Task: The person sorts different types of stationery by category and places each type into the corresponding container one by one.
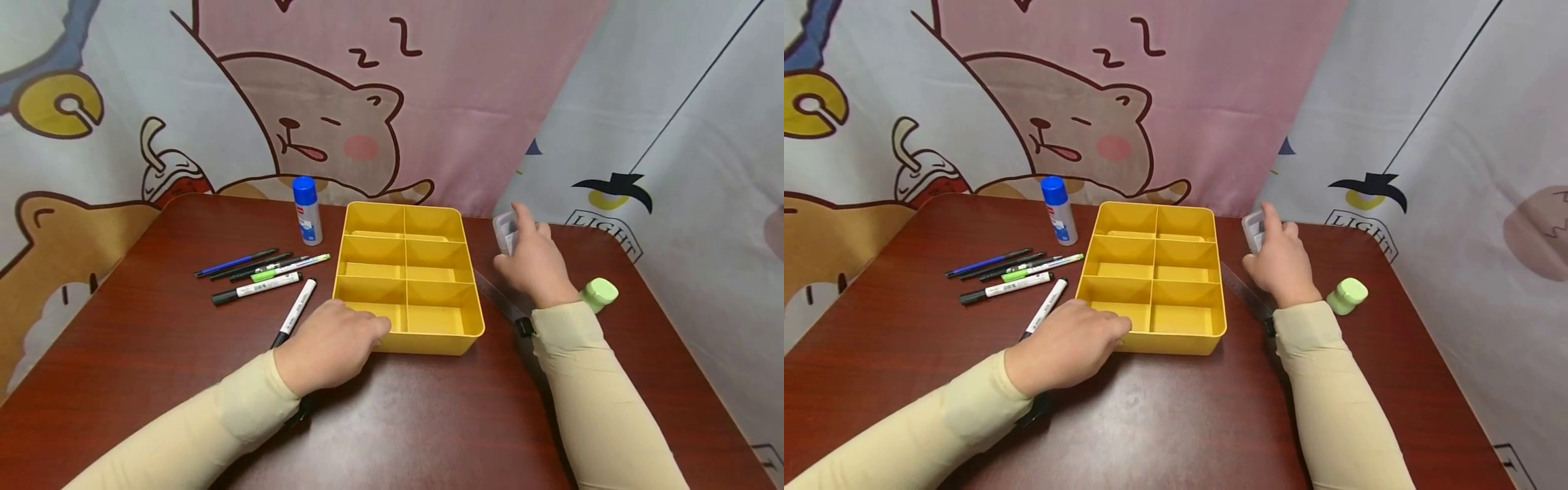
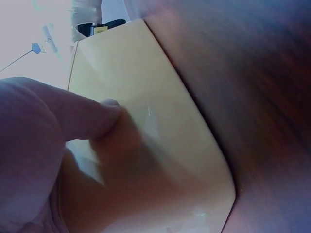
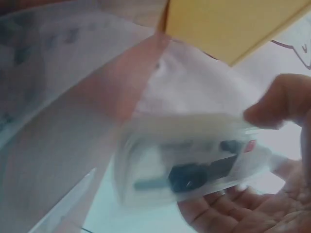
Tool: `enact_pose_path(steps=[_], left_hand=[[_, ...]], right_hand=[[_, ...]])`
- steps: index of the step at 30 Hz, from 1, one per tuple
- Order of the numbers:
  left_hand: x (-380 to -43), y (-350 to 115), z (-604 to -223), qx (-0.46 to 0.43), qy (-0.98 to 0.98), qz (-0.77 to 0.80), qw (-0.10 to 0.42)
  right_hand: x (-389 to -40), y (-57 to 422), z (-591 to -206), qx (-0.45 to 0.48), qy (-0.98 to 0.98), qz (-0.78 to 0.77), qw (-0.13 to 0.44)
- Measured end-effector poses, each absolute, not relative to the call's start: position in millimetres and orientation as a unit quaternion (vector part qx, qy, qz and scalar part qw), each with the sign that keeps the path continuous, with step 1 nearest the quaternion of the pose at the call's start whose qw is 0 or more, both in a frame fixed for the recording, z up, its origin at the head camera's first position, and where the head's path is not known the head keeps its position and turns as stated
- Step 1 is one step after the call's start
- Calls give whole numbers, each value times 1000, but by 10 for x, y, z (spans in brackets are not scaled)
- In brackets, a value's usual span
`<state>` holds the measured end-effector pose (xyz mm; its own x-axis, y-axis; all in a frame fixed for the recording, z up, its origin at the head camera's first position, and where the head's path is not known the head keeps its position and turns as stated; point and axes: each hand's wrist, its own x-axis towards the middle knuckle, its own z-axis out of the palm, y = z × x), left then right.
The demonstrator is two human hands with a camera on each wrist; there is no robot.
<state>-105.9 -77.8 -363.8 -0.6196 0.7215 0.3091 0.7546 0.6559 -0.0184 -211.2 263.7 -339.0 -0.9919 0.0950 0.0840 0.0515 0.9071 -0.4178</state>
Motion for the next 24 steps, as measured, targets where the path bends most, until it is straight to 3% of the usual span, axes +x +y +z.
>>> enact_pose_path(steps=[11,24], left_hand=[[-1075,-780,-3652,-414,-894,-58,160],[-1087,-786,-3667,-416,-893,-56,160]], right_hand=[[-2049,2428,-3151,-10,-939,304,163],[-2144,2052,-3046,61,-872,414,254]])
